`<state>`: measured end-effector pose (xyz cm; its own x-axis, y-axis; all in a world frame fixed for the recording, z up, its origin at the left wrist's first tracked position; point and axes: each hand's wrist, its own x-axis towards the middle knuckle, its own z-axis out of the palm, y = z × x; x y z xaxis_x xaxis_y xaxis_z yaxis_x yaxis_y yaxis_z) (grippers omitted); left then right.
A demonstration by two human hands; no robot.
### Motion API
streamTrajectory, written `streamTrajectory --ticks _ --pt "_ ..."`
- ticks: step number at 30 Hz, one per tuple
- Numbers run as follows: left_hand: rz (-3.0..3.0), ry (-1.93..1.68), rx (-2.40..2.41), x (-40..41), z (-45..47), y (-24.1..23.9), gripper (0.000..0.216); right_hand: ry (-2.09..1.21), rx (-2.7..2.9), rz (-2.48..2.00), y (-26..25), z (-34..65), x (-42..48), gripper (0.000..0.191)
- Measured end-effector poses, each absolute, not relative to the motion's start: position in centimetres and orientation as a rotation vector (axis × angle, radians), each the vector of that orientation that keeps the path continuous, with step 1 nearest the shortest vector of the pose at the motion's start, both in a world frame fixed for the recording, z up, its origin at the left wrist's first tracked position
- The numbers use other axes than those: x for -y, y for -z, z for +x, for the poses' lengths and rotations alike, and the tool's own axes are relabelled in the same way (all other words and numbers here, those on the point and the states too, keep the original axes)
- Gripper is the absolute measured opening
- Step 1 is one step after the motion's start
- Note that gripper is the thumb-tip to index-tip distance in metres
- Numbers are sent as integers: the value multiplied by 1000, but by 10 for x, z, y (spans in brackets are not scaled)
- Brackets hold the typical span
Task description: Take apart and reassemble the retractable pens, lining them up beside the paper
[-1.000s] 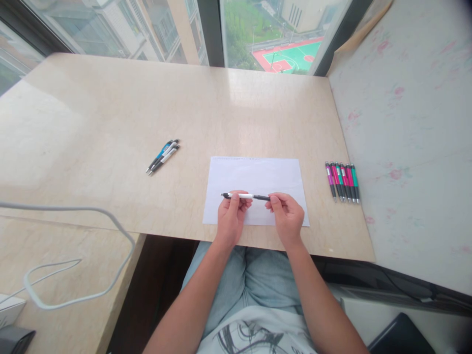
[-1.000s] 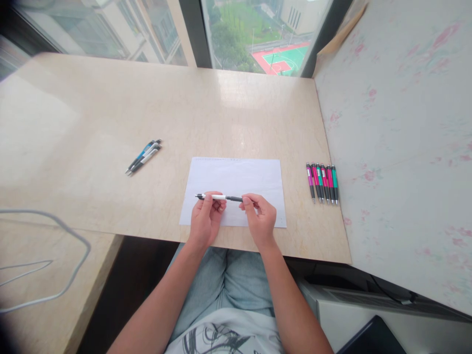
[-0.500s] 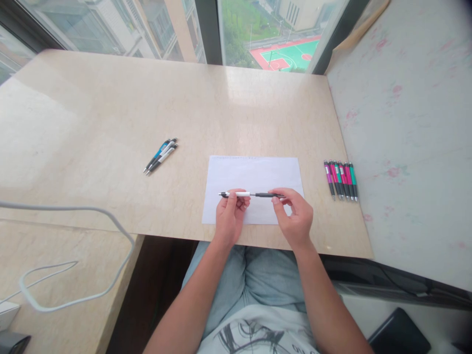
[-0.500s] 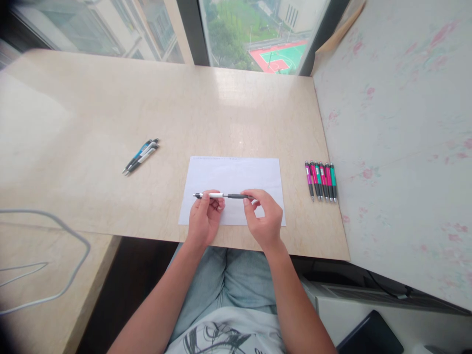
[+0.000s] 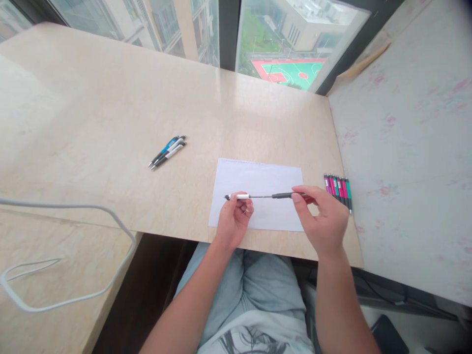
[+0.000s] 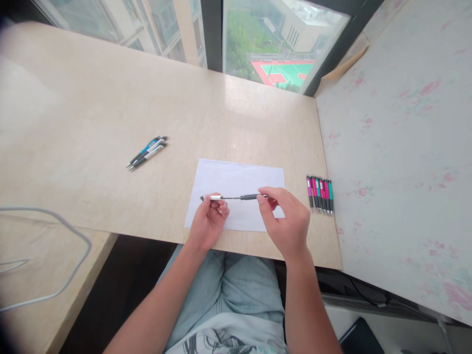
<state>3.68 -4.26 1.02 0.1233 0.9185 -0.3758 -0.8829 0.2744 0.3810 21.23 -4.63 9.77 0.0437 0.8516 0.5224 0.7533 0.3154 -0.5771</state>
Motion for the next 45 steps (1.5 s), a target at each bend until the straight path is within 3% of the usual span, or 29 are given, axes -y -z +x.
streamTrajectory --ticks 7,13,21,29,36,45 --pt "10 -1298 -531 44 35 -9 25 -162 1530 -1526 -98 214 51 10" --pt "8 -1294 -534 44 36 -11 26 -267 1379 -1741 -50 231 30 23" --pt "23 -1265 -564 43 38 -10 29 23 1394 -2015 -5 229 3 22" --pt "14 -1262 -565 44 38 -8 27 52 1497 -2193 2 220 4 28" --pt "19 -1274 -564 43 38 -8 26 65 1501 -2222 0 222 0 16" --pt "40 -1277 -572 43 38 -9 27 70 1462 -2331 0 226 -3 21"
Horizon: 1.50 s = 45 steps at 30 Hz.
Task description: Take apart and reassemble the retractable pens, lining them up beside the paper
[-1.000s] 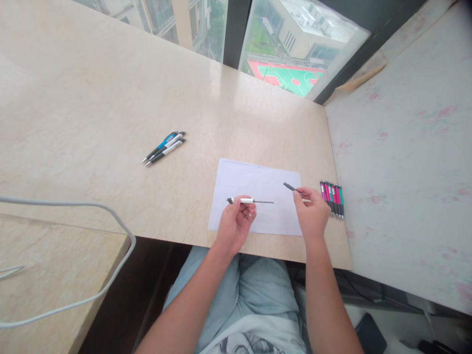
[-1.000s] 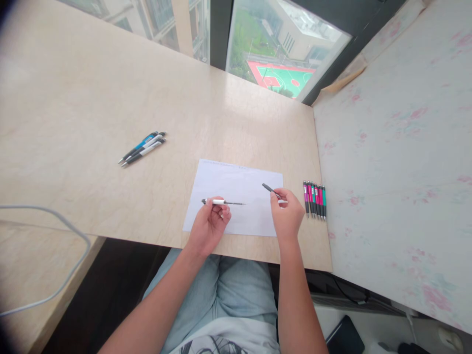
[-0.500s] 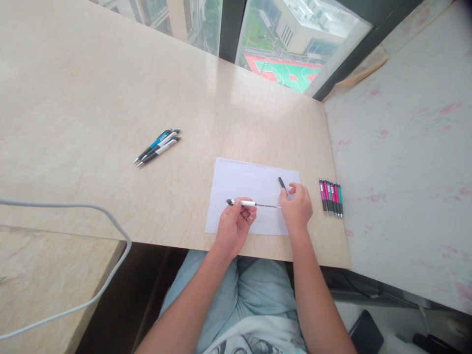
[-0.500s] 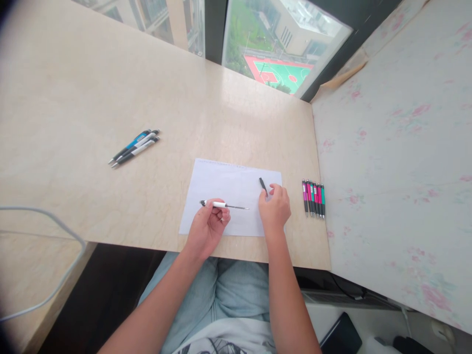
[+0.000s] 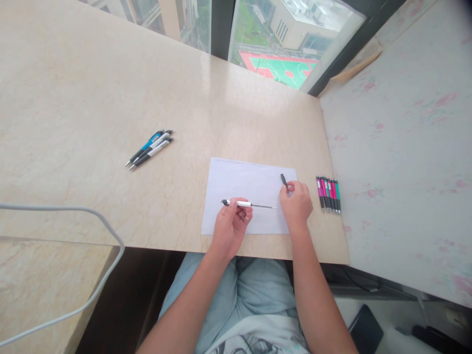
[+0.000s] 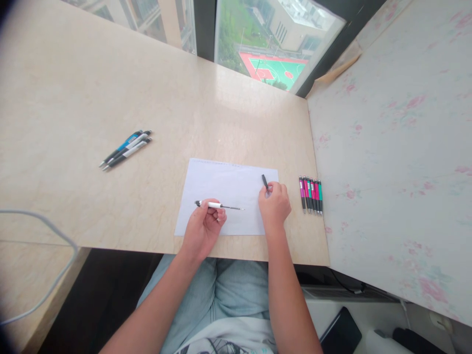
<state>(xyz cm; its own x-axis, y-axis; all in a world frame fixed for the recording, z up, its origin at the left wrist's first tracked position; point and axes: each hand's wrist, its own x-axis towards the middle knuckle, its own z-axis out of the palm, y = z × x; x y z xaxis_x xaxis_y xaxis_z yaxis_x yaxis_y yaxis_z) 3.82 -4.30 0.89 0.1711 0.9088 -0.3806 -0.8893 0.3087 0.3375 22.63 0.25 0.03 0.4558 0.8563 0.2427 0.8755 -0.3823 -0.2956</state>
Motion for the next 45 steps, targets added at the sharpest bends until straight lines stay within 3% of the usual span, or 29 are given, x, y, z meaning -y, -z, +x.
streamTrajectory --ticks 38,45 --pt "143 -1244 -568 46 38 -11 28 77 1459 -2349 -2 230 -5 23" --pt "174 -1250 -608 47 38 -10 28 1 1462 -2126 -24 228 6 22"
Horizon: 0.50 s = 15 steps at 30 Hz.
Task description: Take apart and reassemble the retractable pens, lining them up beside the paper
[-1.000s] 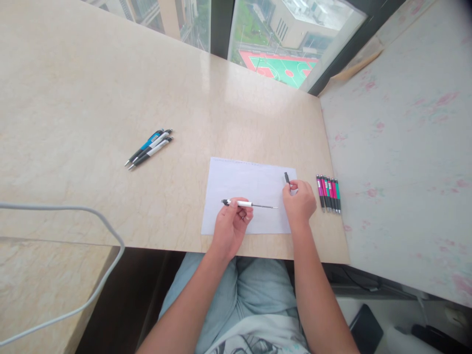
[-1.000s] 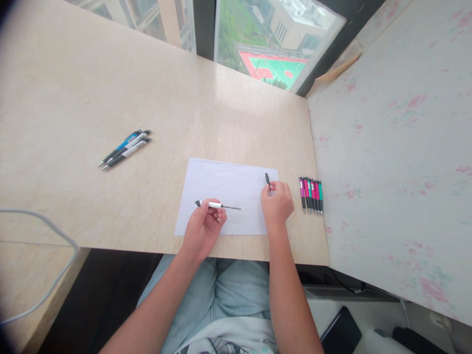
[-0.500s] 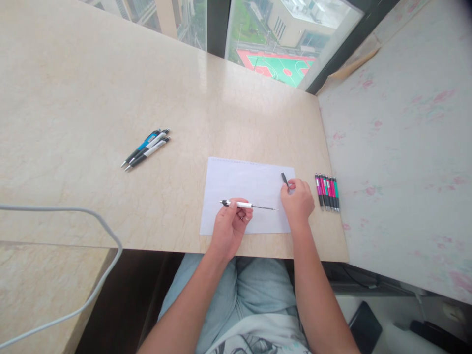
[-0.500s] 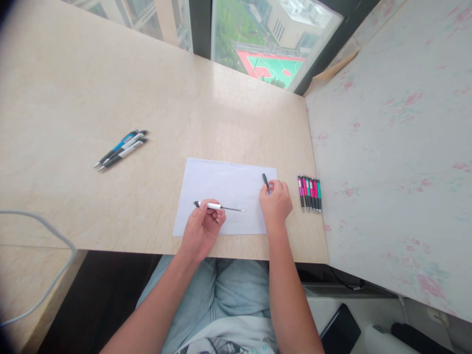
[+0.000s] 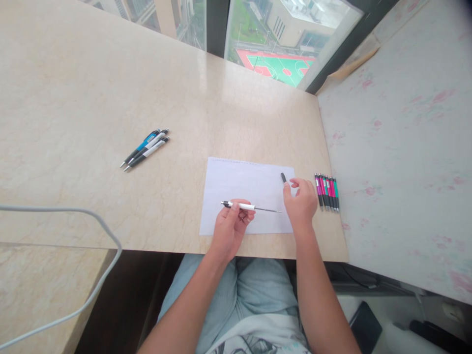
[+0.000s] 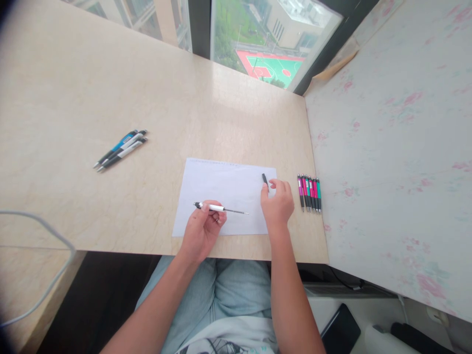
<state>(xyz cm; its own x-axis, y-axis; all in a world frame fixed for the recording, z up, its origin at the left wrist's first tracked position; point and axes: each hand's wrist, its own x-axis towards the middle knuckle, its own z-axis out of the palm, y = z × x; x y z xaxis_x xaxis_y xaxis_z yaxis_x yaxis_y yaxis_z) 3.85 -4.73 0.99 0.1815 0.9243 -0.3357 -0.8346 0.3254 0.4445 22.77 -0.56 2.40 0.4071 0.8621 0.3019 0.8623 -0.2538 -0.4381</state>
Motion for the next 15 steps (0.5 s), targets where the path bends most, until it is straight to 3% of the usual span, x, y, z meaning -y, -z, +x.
streamTrajectory --ticks 4,6,10,15 --pt "224 -1247 -644 48 40 -10 29 -673 1417 -1691 -55 222 39 33" --pt "259 -1242 -668 49 42 -10 27 -853 1467 -1582 -67 219 54 29" --pt "331 -1239 -734 49 43 -13 23 -768 1623 -1594 -74 211 64 13" --pt "414 -1240 -731 50 44 -13 21 -651 1704 -1590 -73 207 59 13"
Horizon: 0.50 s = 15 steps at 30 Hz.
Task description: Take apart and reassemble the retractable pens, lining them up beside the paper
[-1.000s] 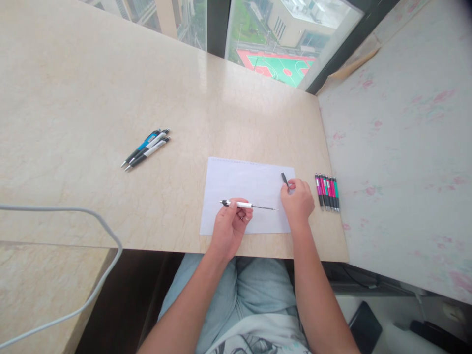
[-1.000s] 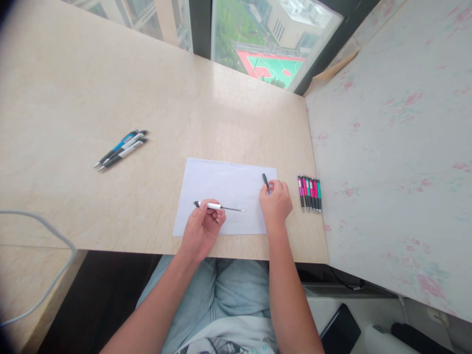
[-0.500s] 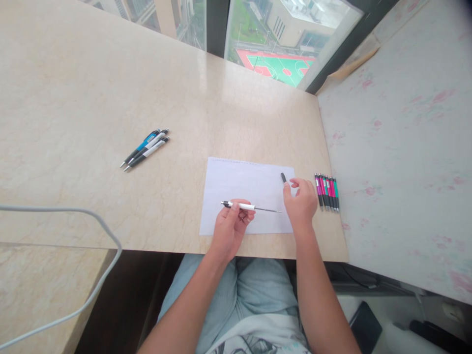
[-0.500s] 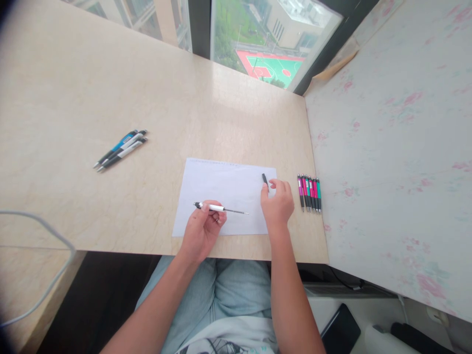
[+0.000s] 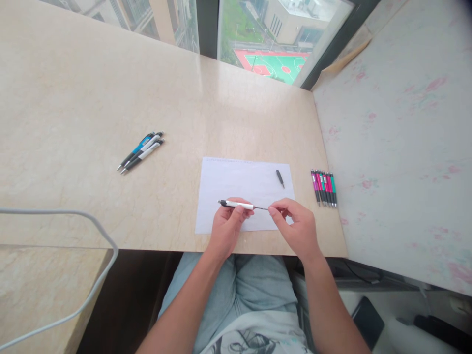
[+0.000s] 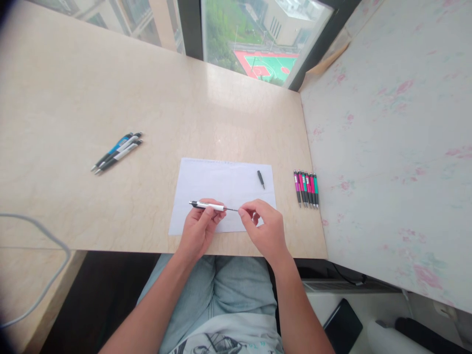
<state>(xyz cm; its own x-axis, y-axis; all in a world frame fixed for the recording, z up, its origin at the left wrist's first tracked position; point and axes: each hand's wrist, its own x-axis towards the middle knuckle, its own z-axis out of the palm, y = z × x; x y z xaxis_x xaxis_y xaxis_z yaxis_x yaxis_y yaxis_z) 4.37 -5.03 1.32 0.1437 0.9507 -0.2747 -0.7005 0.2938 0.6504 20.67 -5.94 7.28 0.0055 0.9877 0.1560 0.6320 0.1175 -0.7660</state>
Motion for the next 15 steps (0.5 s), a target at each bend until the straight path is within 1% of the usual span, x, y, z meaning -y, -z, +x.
streamTrajectory --ticks 4,8,15 --pt "442 -1184 -718 51 43 -14 22 -639 1728 -1577 -73 209 59 13" --pt "472 -1196 -716 50 43 -13 20 -672 1798 -1517 -72 214 61 8" --pt "436 -1175 -737 50 43 -12 25 -616 1882 -1444 -69 216 62 10"
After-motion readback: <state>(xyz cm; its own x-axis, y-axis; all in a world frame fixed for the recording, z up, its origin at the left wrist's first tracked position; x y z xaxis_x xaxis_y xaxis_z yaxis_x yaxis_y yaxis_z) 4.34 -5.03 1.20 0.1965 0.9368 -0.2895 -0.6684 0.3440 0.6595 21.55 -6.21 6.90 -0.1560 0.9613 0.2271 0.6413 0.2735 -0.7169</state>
